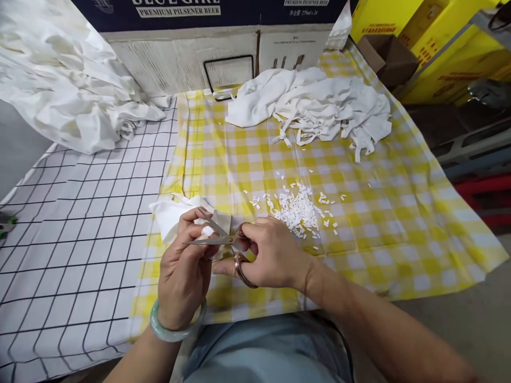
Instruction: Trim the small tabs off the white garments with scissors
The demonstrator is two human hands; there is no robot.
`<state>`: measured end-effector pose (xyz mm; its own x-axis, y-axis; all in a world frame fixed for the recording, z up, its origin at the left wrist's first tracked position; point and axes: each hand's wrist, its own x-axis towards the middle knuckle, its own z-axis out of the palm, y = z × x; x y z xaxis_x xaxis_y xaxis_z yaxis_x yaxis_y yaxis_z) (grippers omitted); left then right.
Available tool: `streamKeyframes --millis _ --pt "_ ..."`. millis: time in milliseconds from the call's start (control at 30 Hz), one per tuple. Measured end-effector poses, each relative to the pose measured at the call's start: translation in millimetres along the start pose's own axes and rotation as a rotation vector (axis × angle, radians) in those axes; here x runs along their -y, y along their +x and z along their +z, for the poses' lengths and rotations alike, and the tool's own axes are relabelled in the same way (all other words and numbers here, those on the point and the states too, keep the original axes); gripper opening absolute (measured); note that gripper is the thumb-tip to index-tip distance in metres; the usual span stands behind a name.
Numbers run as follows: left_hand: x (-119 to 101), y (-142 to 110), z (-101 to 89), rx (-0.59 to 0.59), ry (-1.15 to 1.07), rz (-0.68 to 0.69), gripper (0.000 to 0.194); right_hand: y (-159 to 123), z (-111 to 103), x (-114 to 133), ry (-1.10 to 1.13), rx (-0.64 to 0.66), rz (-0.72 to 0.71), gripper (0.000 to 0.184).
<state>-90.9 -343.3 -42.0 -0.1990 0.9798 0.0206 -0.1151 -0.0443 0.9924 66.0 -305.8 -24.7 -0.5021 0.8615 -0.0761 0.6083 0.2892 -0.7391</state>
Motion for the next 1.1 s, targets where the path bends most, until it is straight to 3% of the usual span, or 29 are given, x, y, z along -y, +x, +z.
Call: streamKeyframes --millis 400,733,967,1100 --pt "3 -2 -1.2 0.100 -0.060 -0.056 0.019 -1 1 -1 0.011 -0.036 -0.007 0.049" --pt "3 -2 0.9 0.096 0.025 -0.015 0.019 -2 1 -2 0.045 -0.047 -0.005 0.052" --pt "5 -2 2.8 0.109 0.080 -0.013 0.022 -6 1 -5 0.024 -0.041 0.046 0.051" --pt "6 1 10.6 0.187 0.108 0.044 0.021 -16 -2 -10 0.038 -0.073 0.115 0.051"
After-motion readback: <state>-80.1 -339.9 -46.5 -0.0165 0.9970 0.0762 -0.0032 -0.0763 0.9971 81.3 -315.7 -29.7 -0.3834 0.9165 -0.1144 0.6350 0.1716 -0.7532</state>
